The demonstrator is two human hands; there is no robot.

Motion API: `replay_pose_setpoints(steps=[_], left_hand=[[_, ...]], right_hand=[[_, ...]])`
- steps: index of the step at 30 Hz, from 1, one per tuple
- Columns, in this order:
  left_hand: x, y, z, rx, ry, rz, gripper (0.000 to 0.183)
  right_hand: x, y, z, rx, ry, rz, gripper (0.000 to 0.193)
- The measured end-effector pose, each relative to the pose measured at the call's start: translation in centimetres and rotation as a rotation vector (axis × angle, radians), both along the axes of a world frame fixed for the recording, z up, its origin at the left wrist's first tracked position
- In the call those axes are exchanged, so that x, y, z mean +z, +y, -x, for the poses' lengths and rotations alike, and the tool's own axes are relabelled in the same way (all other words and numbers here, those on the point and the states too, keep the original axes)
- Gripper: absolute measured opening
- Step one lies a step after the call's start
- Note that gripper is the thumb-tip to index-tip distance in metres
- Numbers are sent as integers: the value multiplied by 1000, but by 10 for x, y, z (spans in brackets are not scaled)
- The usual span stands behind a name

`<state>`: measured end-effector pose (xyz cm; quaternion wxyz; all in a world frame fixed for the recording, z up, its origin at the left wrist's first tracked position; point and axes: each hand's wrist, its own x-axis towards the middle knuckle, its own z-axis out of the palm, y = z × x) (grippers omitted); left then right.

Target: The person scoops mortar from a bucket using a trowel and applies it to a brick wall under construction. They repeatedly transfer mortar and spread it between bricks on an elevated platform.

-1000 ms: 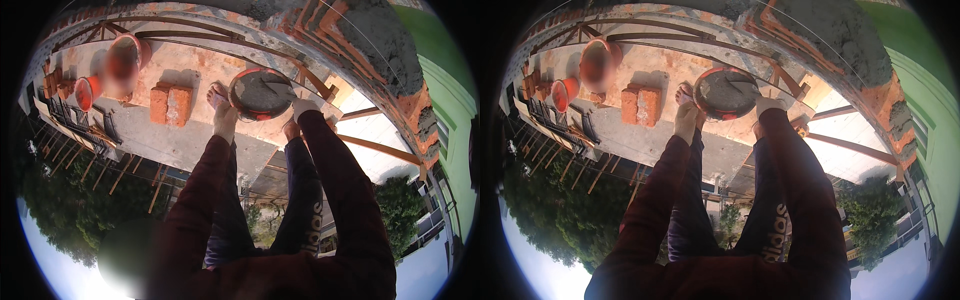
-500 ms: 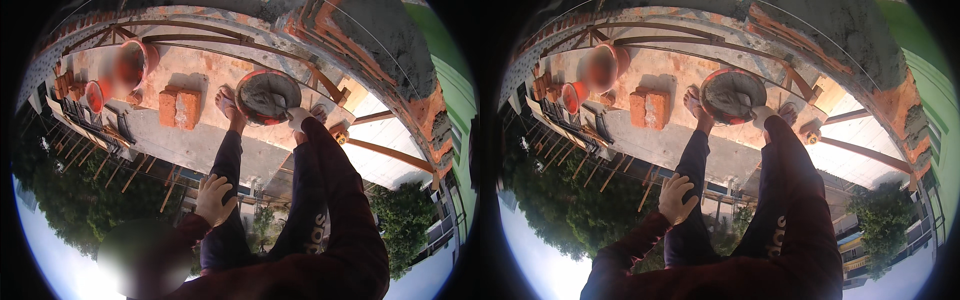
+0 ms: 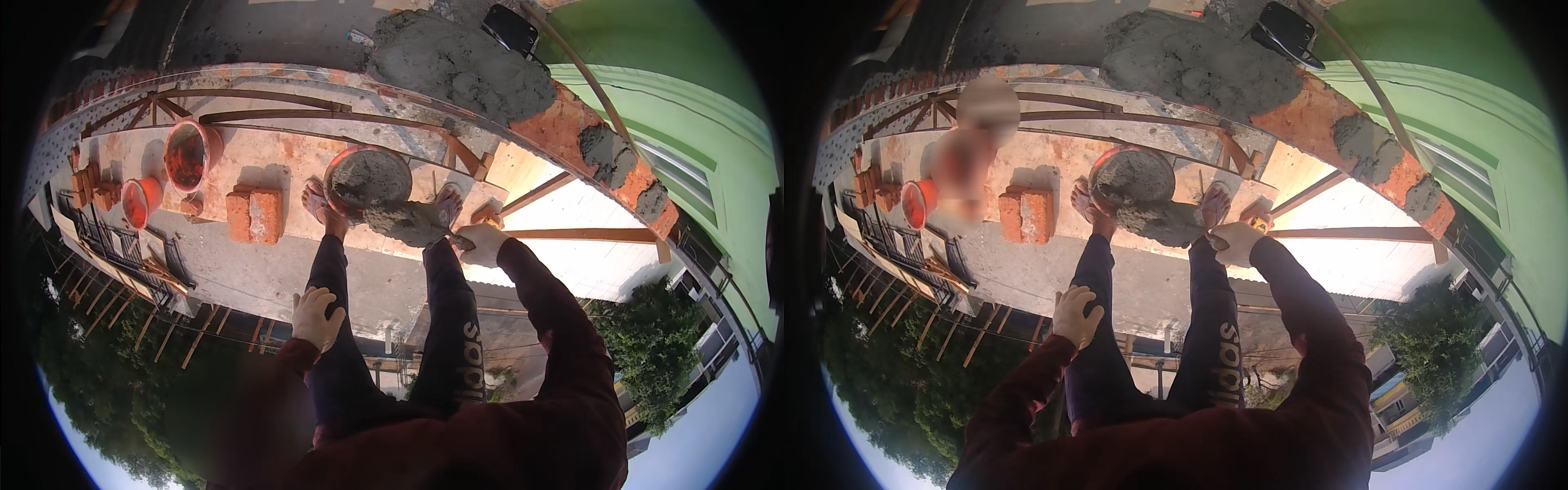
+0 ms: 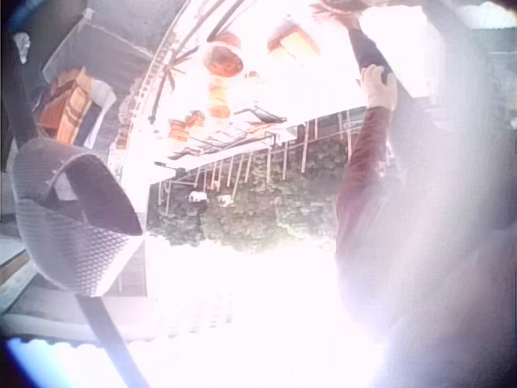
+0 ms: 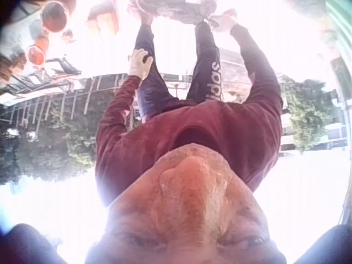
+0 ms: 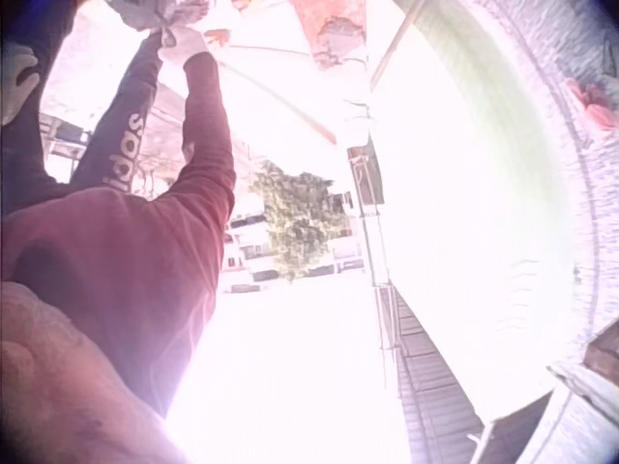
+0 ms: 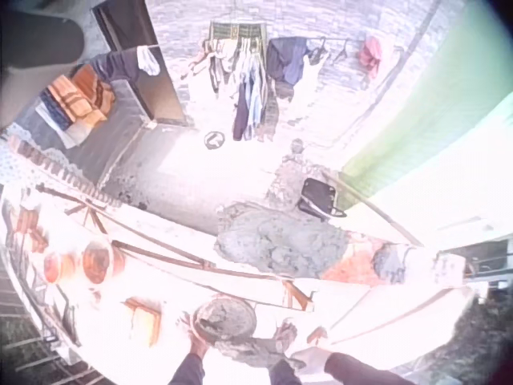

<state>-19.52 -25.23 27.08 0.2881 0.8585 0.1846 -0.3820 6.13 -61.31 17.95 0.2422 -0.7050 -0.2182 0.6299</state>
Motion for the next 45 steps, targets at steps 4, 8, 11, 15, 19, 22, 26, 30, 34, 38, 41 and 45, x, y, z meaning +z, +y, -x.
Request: replay_pose_setpoints(steps=[4, 8, 11, 15, 19, 22, 26, 30, 34, 38, 41, 45], left_hand=[[0, -17, -17, -21, -30, -10, 35], [3, -33, -28, -40, -26, -14, 33], [3, -38, -25, -32, -20, 7, 34], [9, -45, -16, -62, -111, -7, 35], [7, -54, -15, 11, -117, 75, 36], [12, -60, -13, 41, -81, 95, 38], [14, -72, -4, -1, -91, 18, 41], [21, -78, -28, -36, 22, 53, 44], [31, -89, -31, -69, 77, 41, 46], [31, -92, -26, -16, 75, 53, 48], [21, -93, -2, 11, 49, 8, 52], [31, -102, -23, 1, 199, 86, 56]], right_hand=[[159, -48, -56, -117, -63, 60, 23], [273, -73, -116, -177, -275, 196, 20], [294, -93, -145, -189, -577, 146, 17], [267, -102, -159, -183, -1037, 110, 20], [220, -99, -151, 0, -1321, 238, 31], [230, -103, -132, -282, -1301, 328, 35], [291, -120, -159, -291, -800, 315, 33], [279, -129, -210, -97, -551, 233, 37], [254, -127, -235, 51, -499, 194, 38], [269, -143, -234, 117, -479, 320, 42], [292, -142, -226, 176, -544, 329, 42], [270, -98, -230, 115, -600, 138, 43]])
